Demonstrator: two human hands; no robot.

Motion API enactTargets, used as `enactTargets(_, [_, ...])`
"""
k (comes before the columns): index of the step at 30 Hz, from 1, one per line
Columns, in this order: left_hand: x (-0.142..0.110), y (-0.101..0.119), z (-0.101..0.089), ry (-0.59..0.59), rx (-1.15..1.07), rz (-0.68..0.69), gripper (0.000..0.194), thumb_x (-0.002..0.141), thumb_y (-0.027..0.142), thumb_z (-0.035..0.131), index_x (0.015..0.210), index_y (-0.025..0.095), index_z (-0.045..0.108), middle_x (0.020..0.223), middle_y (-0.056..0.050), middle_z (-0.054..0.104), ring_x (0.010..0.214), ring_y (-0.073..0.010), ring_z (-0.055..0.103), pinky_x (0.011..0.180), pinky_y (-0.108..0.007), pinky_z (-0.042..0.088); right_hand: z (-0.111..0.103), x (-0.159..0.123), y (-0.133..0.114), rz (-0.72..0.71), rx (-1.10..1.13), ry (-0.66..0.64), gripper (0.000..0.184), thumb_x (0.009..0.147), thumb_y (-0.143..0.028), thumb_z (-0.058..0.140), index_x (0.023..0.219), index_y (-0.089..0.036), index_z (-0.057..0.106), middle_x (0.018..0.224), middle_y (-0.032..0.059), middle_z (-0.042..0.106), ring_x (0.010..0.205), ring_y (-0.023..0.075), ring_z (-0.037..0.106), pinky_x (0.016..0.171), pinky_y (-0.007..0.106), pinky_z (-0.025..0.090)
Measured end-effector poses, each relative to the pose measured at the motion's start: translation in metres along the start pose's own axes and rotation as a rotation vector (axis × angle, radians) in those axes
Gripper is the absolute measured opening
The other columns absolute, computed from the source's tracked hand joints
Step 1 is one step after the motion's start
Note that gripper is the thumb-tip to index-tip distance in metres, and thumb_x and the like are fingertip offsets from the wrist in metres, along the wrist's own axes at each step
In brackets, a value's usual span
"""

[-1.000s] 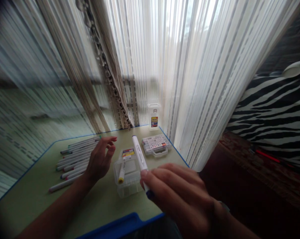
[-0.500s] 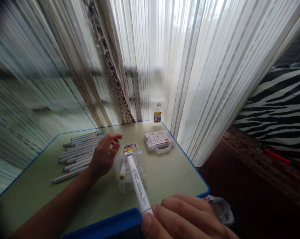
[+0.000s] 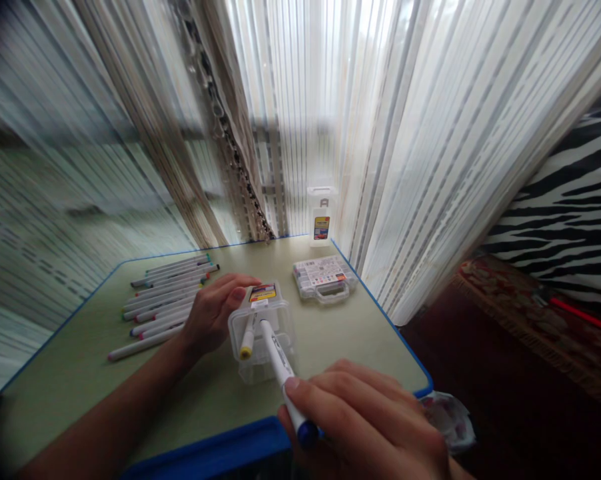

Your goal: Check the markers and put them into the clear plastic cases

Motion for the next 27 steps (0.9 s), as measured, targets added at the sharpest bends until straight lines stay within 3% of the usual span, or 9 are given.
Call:
enactTargets(6, [0.0,-0.002,0.002,0.002,-0.016,0.015,0.037,0.104,0.026,0.038,0.102,0.011,0.072,0.102,-0.011,0.073,0.097,-0.0196,0.067,0.086,-0.031,0.049,0.02,0.013,0.0,-0.036,0.037,0.004,0.024,0.084,-0.004,0.072,0.106,-0.012,0.069,0.078,0.0042,0.074,0.065,0.0151,0.068,0.062,0.027,0.058])
enactTargets(10, [-0.001,-0.003,0.002,-0.003,-0.007,0.008,0.038,0.104,0.026,0.037,0.102,0.011,0.072,0.101,-0.011,0.072,0.098,-0.0193,0.066,0.088,-0.031,0.049,0.034,0.017,0.005,-0.046,-0.019,0.009,0.019,0.084,-0.008,0.072,0.102,-0.011,0.069,0.085,0.0067,0.076,0.071,0.0174,0.07,0.069,0.029,0.059])
enactTargets(17, [-0.001,-0.004,0.002,-0.01,-0.005,0.006,0.039,0.104,0.028,0.036,0.103,0.012,0.072,0.102,-0.011,0.072,0.099,-0.02,0.066,0.088,-0.032,0.048,0.05,0.02,0.008,-0.052,-0.027,-0.04,0.021,0.087,-0.007,0.068,0.107,-0.008,0.068,0.094,0.009,0.078,0.077,0.018,0.074,0.074,0.027,0.06])
enactTargets(27, [-0.001,-0.004,0.003,-0.015,0.001,-0.003,0.038,0.104,0.028,0.037,0.103,0.013,0.071,0.101,-0.011,0.071,0.097,-0.0201,0.065,0.088,-0.033,0.048,0.069,0.02,0.018,0.01,-0.117,-0.221,0.022,0.09,-0.017,0.065,0.111,-0.013,0.067,0.103,0.0098,0.079,0.081,0.0206,0.077,0.068,0.026,0.06])
Point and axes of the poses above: each hand's wrist, its own x-axis towards the middle knuckle, its own z-axis out of the palm, y = z × x, the point moved 8 cm from there along x, towards the middle knuckle
